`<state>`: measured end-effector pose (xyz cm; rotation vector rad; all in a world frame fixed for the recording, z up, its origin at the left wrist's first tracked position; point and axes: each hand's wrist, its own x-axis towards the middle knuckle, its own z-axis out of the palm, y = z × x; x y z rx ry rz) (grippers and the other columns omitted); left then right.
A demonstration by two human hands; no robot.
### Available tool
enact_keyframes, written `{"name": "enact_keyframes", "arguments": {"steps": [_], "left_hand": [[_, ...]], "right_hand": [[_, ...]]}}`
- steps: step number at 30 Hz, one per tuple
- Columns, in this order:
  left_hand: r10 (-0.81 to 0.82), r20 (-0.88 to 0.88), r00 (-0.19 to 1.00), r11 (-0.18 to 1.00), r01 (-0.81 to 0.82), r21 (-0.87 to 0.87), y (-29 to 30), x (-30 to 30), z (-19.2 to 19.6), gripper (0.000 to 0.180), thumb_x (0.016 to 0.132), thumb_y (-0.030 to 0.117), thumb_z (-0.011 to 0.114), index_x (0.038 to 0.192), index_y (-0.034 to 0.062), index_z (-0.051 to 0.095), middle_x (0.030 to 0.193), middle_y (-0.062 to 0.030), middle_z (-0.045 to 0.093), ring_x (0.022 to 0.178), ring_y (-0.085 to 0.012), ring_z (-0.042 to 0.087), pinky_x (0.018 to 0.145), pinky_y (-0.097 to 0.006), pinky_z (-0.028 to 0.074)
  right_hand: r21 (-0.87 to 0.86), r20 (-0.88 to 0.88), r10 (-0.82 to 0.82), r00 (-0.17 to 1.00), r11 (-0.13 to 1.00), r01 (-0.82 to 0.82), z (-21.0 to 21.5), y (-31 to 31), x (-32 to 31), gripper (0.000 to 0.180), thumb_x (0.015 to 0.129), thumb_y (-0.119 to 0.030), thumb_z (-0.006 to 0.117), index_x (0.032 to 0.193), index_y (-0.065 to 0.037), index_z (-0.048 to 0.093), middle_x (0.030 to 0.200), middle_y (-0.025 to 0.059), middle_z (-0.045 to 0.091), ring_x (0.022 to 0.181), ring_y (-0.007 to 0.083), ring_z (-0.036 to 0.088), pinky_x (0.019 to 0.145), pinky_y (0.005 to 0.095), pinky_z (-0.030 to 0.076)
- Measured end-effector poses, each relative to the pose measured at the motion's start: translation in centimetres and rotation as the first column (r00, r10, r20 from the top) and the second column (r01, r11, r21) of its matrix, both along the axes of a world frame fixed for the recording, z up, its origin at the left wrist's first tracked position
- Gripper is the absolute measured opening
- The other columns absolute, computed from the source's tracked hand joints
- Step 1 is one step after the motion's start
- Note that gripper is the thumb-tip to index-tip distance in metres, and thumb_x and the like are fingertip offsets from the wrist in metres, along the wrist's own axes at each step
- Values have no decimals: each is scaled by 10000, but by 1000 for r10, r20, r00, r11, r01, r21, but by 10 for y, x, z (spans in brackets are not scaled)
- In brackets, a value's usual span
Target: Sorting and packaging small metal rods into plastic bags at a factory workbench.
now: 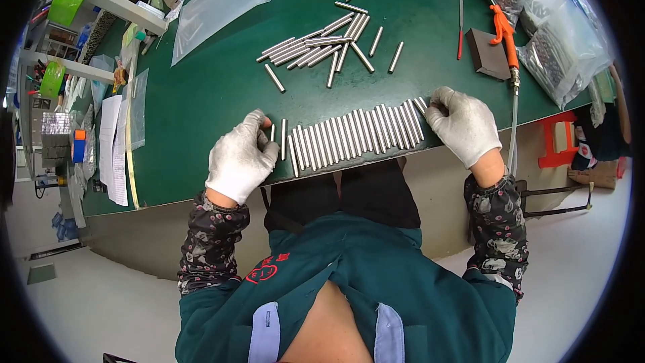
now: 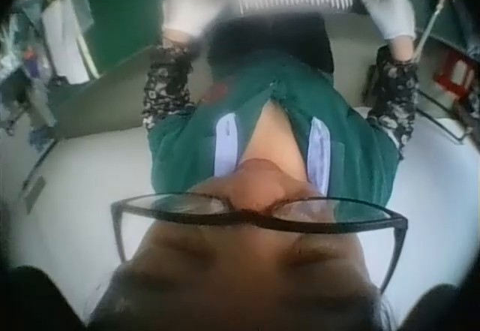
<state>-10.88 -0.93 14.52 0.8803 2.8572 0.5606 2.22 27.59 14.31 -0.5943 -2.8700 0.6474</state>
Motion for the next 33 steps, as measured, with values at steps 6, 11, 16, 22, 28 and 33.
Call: {"name": "enact_keyframes", "arguments": {"steps": [6, 11, 16, 22, 28, 33], "left_hand": [[-84, -154, 985, 983, 56, -177, -7, -9, 4, 166, 693, 32, 601, 848, 85, 583, 835, -84, 589, 812, -293, 603, 691, -397, 499], [-363, -207, 908, 931, 363, -41, -25, -25, 1, 159, 657, -46, 569, 760, 69, 603, 831, -87, 587, 782, -285, 595, 665, -389, 502], [-626, -58, 778, 766, 627, 139, -24, -20, 2, 292, 584, -47, 643, 856, 49, 603, 882, -86, 595, 806, -287, 594, 699, -365, 489], [-394, -89, 915, 898, 403, 173, -13, -10, 0, 891, 429, 180, 881, 1210, -11, 498, 1148, -188, 507, 1029, -345, 552, 875, -377, 480], [-406, 18, 914, 912, 404, 69, -3, -2, 6, 793, 472, 185, 866, 1164, -18, 537, 1107, -168, 521, 988, -330, 567, 849, -379, 497], [-396, -25, 918, 915, 396, 79, -6, 5, 5, 678, 537, 140, 825, 1134, -14, 544, 1078, -165, 524, 989, -328, 563, 849, -386, 493]], "right_hand": [[10, 2, -26, 1000, 1000, 26, -1, 1, 2, 138, 769, -168, 571, 824, -64, 642, 758, 149, 648, 724, 340, 625, 663, 418, 495], [11, 28, -18, 999, 1000, 18, -2, 0, 4, 166, 778, -189, 556, 836, -64, 647, 765, 151, 650, 739, 342, 624, 674, 421, 494], [-123, 71, -28, 997, 992, 37, 5, -2, 4, 183, 763, -197, 576, 851, -53, 647, 763, 159, 650, 738, 330, 632, 671, 408, 500], [65, 20, 281, 960, 957, -281, 12, -9, 5, 757, 571, -313, 740, 1237, -35, 511, 1097, 191, 558, 938, 347, 606, 801, 398, 506], [8, 144, 340, 929, 939, -344, 7, -17, -3, 756, 551, -257, 757, 1226, -16, 518, 1171, 203, 497, 980, 361, 585, 836, 404, 502], [-45, 64, 359, 931, 933, -357, 13, -15, -2, 617, 604, -239, 736, 1164, -44, 567, 1119, 170, 538, 960, 351, 586, 814, 402, 493]]}}
